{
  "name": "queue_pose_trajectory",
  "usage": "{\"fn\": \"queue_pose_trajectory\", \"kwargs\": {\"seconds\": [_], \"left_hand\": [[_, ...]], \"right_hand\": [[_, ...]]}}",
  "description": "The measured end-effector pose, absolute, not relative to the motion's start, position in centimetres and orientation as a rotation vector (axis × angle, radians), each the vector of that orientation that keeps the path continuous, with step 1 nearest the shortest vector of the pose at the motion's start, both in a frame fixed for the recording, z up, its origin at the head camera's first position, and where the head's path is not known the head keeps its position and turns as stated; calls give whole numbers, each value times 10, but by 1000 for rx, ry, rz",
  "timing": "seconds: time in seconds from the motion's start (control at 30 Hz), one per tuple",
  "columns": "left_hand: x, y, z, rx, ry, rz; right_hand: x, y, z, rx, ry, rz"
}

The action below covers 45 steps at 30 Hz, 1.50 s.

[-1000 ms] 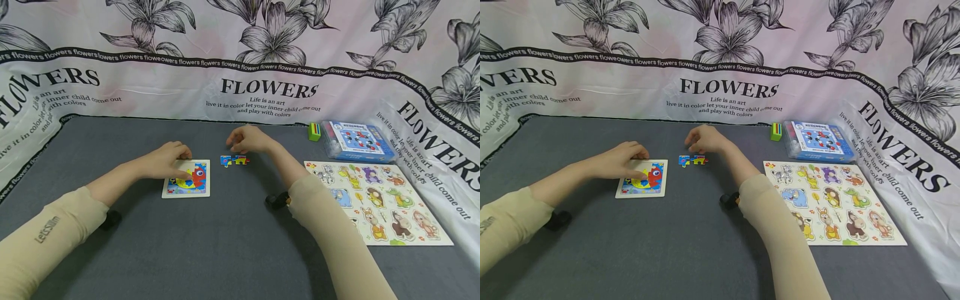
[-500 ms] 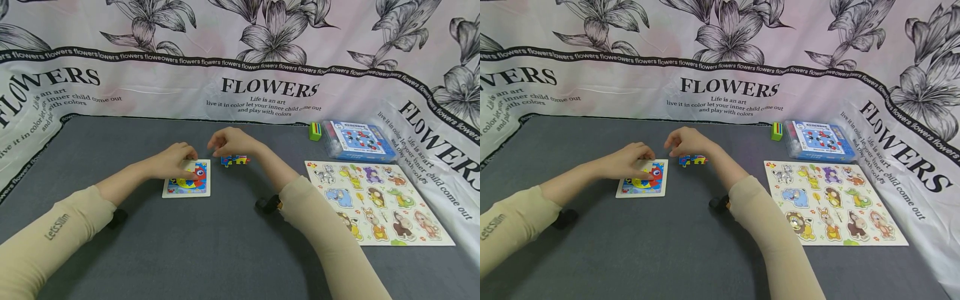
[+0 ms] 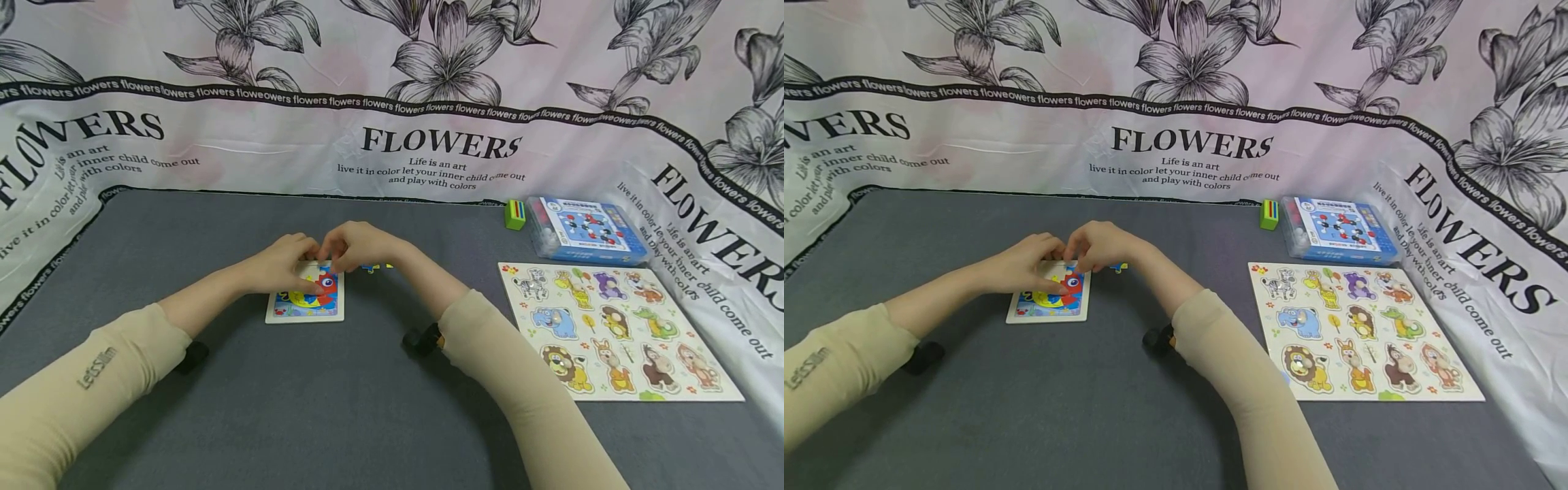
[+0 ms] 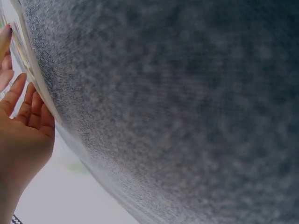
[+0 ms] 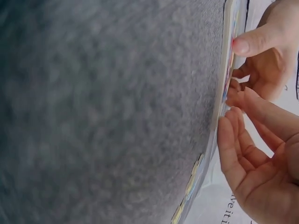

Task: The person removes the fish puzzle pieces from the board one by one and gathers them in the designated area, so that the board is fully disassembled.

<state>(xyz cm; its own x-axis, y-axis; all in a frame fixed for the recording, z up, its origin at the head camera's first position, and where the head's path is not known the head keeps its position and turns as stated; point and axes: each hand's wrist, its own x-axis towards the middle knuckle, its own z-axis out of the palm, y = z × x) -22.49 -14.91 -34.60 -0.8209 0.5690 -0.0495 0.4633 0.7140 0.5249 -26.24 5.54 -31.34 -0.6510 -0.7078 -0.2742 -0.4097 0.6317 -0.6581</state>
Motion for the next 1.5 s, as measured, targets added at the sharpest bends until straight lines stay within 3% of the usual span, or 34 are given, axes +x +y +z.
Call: {"fn": "queue_pose_trajectory", "kwargs": {"seconds": [1.5], "left_hand": [[-232, -153, -356, 794, 2659, 846]], "right_hand": [[-255, 42, -324, -1133, 2492, -527]]}}
